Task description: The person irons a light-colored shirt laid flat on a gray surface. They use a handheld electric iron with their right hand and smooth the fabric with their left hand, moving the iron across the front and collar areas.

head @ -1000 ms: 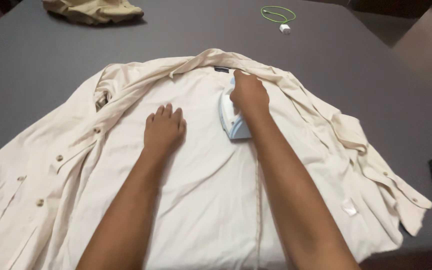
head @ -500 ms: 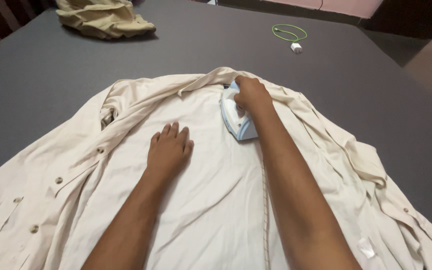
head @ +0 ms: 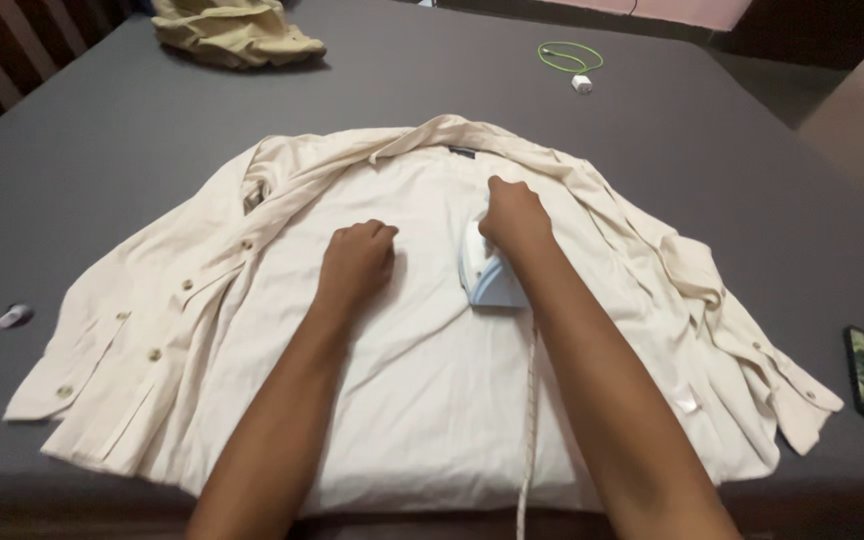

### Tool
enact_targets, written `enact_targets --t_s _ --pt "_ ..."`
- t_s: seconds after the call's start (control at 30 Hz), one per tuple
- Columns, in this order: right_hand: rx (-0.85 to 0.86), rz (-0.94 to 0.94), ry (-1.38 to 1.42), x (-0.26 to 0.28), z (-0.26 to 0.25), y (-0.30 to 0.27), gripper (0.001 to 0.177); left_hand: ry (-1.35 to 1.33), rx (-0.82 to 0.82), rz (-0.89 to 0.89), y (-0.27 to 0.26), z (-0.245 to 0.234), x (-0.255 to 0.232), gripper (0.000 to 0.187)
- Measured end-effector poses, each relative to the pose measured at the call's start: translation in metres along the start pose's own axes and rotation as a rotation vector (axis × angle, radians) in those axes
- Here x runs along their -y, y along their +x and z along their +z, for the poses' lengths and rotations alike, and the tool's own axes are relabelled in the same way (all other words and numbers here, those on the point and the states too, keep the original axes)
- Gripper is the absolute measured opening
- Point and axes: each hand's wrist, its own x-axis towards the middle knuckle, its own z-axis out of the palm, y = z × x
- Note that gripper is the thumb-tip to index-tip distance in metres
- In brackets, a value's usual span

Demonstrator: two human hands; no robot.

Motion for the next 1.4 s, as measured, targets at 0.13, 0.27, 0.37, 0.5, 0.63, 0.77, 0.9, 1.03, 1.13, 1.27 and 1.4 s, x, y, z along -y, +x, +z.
enact_targets --t_s 0.13,0.27,0.37,0.5,0.63,0.77,0.9,1.03,1.13,1.27,1.4 --pt "0.033 0.006 0.065 0.007 -0.034 -0.070 0.036 -0.009 0.071 0.122 -0.004 -0.006 -0.018 0.009" --pt "0.119 0.079 0.095 0.012 -0.064 -0.136 0.033 0.015 0.235 0.120 -0.010 -0.013 -0.028 0.015" --pt "0.165 0.115 0.080 0.015 -0.080 -0.174 0.031 0.013 0.242 0.101 -0.018 -0.021 -0.032 0.020" --pt "0.154 0.112 0.076 0.014 -0.089 -0.193 0.029 -0.061 0.138 0.115 -0.022 -0.025 -0.027 0.020" --pt "0.100 0.144 0.082 0.014 -0.078 -0.179 0.030 0.007 0.053 0.075 -0.026 -0.017 -0.021 0.020" --pt "-0.012 0.146 0.110 0.004 -0.059 -0.138 0.041 -0.017 0.173 -0.026 -0.021 -0.020 -0.023 0.020" --pt "-0.068 0.158 0.079 -0.012 -0.039 -0.087 0.037 -0.031 0.240 -0.114 -0.017 -0.029 -0.030 0.019" --pt "-0.053 0.202 0.033 -0.023 -0.028 -0.042 0.032 -0.088 0.186 -0.049 0.000 -0.017 -0.020 0.017" --pt "-0.077 0.216 0.053 -0.027 -0.023 -0.027 0.031 -0.067 0.228 0.034 0.046 0.021 0.002 0.024" --pt "-0.084 0.227 0.061 -0.026 -0.025 -0.025 0.034 -0.054 0.367 -0.013 0.117 0.109 0.015 0.031" --pt "-0.015 0.266 0.049 -0.019 -0.034 -0.026 0.034 -0.013 0.527 -0.094 0.157 0.194 0.023 0.032"
